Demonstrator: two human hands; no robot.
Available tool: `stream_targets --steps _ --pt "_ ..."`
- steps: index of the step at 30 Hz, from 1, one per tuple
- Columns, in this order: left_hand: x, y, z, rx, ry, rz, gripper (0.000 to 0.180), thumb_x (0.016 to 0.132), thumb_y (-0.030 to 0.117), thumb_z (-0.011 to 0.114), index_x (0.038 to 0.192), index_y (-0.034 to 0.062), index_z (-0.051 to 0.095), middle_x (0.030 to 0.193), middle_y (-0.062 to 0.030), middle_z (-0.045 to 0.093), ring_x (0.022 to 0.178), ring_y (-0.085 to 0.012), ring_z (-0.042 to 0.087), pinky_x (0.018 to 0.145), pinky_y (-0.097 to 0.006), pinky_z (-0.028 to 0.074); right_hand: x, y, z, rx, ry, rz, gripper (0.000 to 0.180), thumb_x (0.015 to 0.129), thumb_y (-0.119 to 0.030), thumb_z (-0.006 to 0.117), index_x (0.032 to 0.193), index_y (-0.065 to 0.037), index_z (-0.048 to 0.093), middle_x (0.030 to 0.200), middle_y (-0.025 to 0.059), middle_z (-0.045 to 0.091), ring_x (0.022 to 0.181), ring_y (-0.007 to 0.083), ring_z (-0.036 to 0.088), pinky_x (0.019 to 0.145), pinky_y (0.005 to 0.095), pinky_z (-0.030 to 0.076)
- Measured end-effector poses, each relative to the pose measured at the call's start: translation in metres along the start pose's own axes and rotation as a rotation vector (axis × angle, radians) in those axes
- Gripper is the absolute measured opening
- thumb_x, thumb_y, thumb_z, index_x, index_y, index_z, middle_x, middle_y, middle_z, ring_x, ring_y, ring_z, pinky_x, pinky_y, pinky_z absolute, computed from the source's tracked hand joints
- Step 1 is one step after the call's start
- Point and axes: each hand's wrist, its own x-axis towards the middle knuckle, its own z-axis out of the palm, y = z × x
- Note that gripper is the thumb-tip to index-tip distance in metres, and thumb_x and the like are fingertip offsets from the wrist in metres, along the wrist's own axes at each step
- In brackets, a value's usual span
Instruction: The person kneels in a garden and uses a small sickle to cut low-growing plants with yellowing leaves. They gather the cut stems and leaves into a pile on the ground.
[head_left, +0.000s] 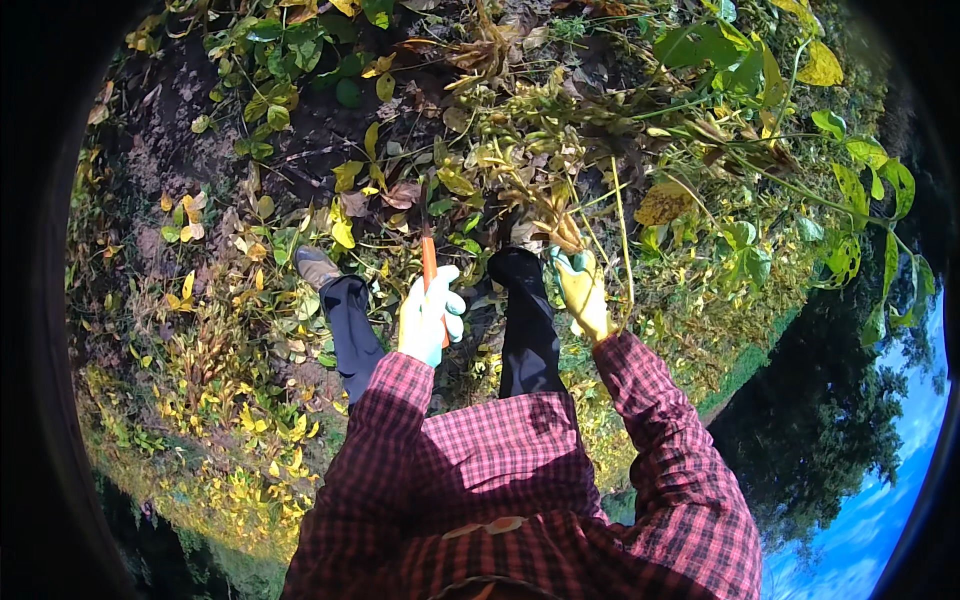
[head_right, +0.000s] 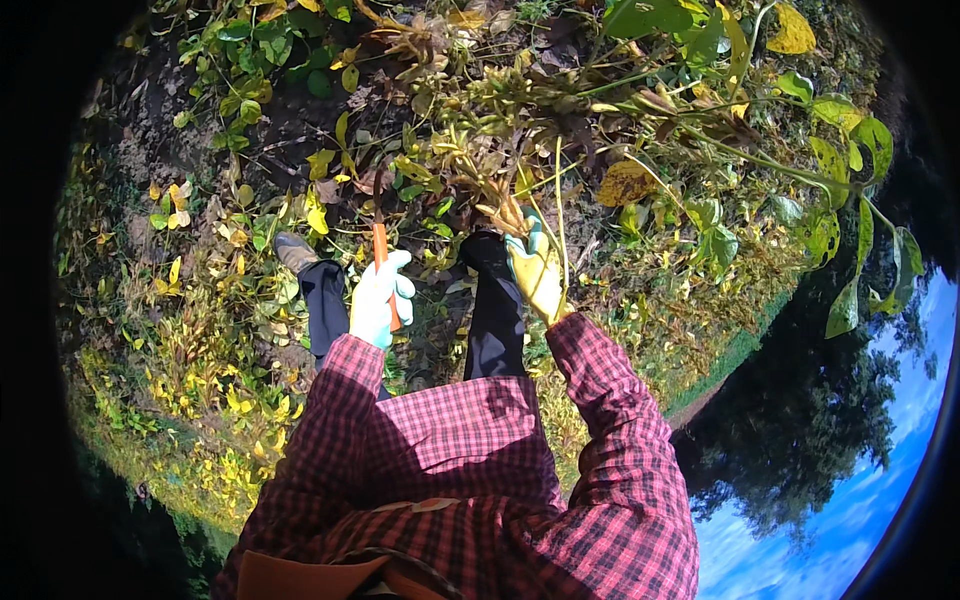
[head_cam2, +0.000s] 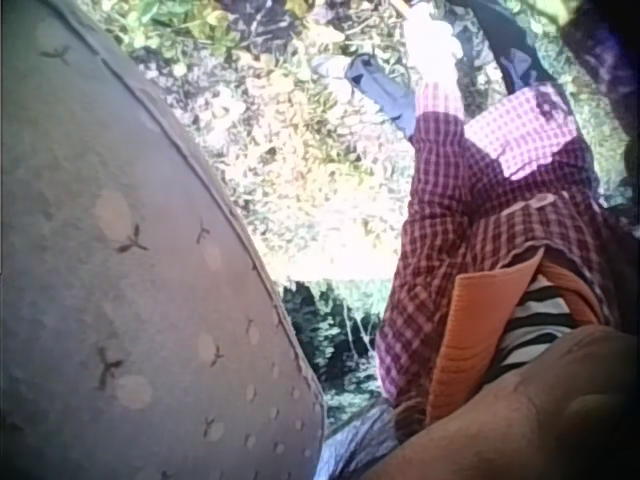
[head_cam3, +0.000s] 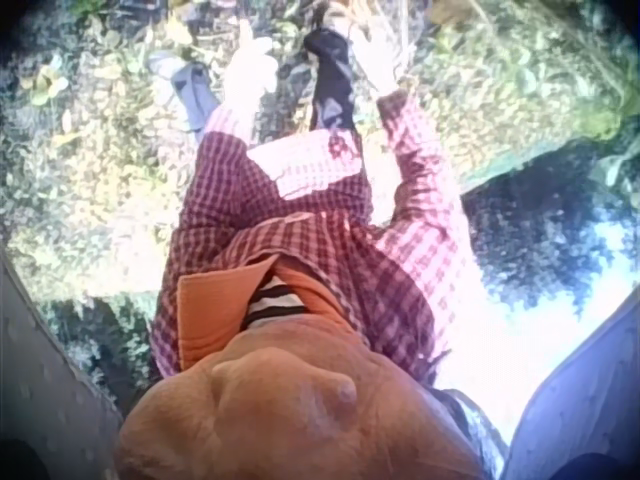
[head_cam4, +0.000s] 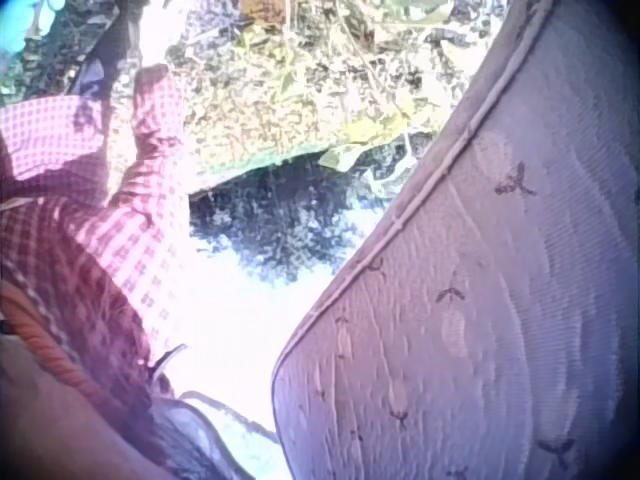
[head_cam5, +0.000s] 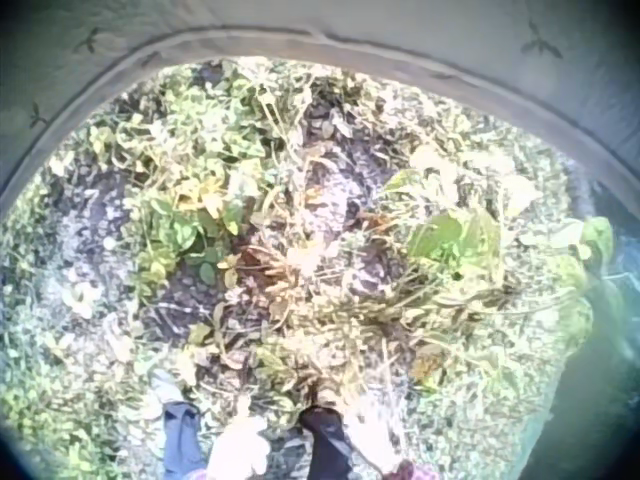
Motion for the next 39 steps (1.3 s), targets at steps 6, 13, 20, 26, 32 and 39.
stream_targets --steps 6,13,20,26,32,39 --pt "0.018 -0.013 0.020 0.101 -0.031 -0.158 0.033 0.095 0.031 0.051 0.116 0.0059 0.054 0.070 -0.0032 0.054 0.044 -0.0114 0.049 0.038 -0.028 0.041 0.070 0.013 -0.017 0.075 -0.430 0.032 0.044 0.094 -0.026 0.051 0.135 -0.011 0.045 0.137 0.0112 0.044 0.118 0.0241 0.048 0.094 0.0340 0.043" --pt "0.023 -0.028 0.024 -0.100 -0.103 -0.226 0.034 0.091 0.034 0.056 0.112 0.0066 0.055 0.071 -0.0019 0.052 0.045 -0.0104 0.048 0.040 -0.026 0.041 0.129 0.001 0.024 -0.052 -0.426 -0.154 0.056 0.092 -0.031 0.055 0.141 -0.012 0.035 0.144 0.0110 0.037 0.128 0.0267 0.041 0.104 0.0390 0.038" --pt "0.019 -0.023 0.020 -0.305 -0.182 -0.358 0.038 0.091 0.034 0.056 0.118 0.0067 0.052 0.073 0.0015 0.056 0.047 -0.0094 0.048 0.040 -0.026 0.038 0.139 0.004 0.047 -0.201 -0.371 -0.153 0.054 0.092 -0.033 0.054 0.140 -0.015 0.037 0.140 0.0132 0.041 0.121 0.0286 0.045 0.100 0.0399 0.040" --pt "0.013 -0.027 0.020 -0.221 -0.149 -0.387 0.036 0.090 0.035 0.057 0.114 0.0079 0.053 0.070 0.0019 0.055 0.045 -0.0085 0.048 0.040 -0.025 0.038 0.099 -0.011 0.041 -0.089 -0.374 -0.195 0.052 0.092 -0.035 0.053 0.138 -0.016 0.039 0.136 0.0150 0.044 0.116 0.0303 0.049 0.095 0.0406 0.043" --pt "0.010 -0.032 0.011 -0.302 -0.194 -0.438 0.038 0.088 0.034 0.060 0.113 0.0058 0.054 0.071 0.0004 0.054 0.045 -0.0093 0.049 0.038 -0.024 0.040 0.114 -0.027 0.064 -0.213 -0.324 -0.290 0.050 0.092 -0.037 0.052 0.137 -0.018 0.041 0.132 0.0169 0.047 0.110 0.0320 0.052 0.091 0.0413 0.045" --pt "-0.007 -0.019 0.005 -0.193 -0.101 -0.314 0.036 0.091 0.031 0.056 0.116 0.0052 0.055 0.071 -0.0021 0.055 0.046 -0.0104 0.050 0.040 -0.025 0.041 0.103 -0.024 0.050 -0.346 -0.305 -0.345 0.048 0.092 -0.040 0.051 0.135 -0.021 0.044 0.128 0.0191 0.050 0.104 0.0340 0.057 0.086 0.0422 0.047"
